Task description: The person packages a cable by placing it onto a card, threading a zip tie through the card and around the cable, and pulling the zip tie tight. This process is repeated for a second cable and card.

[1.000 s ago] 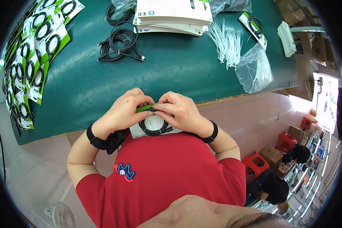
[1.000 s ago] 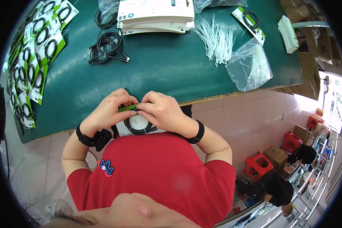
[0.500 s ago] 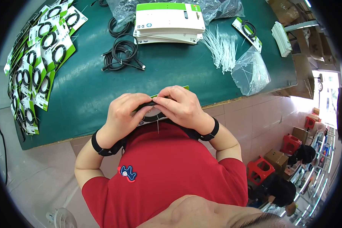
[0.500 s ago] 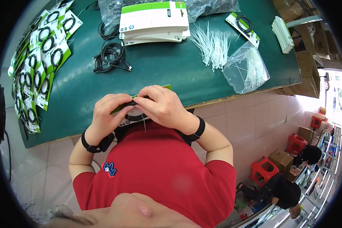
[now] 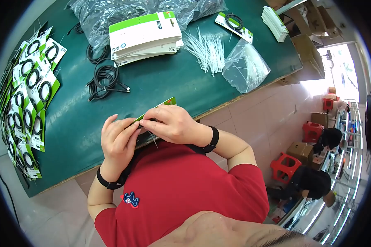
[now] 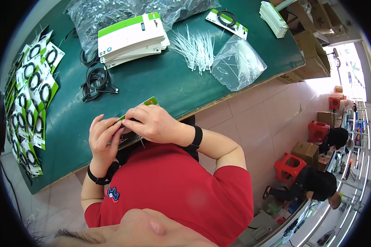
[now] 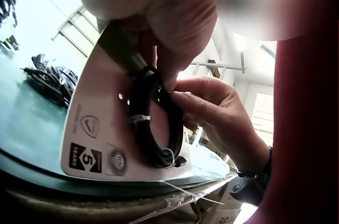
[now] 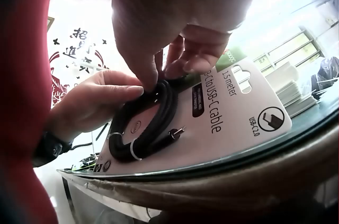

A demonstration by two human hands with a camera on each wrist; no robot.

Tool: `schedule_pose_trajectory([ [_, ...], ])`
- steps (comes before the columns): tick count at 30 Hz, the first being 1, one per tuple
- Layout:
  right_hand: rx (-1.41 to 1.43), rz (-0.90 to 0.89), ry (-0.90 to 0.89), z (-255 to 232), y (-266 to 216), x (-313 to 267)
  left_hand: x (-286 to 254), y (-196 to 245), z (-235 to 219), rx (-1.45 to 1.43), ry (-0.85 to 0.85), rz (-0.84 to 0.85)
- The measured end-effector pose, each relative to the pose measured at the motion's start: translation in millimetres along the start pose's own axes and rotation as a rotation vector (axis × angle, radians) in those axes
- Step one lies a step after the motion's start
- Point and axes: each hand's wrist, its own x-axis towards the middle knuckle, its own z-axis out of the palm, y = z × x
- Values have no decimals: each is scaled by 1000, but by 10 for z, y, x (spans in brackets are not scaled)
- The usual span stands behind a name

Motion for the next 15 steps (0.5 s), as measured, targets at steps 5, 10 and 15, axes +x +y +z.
schedule_pose_trajectory([
  [5, 54, -15, 48, -308, 123, 51, -41, 57, 4, 31, -12, -13],
  [10, -455, 172, -22, -956, 724, -5, -60, 77, 29, 89, 2, -5],
  [15, -789, 215, -378, -1147, 1356, -233, -74, 83, 43, 111, 19, -5],
])
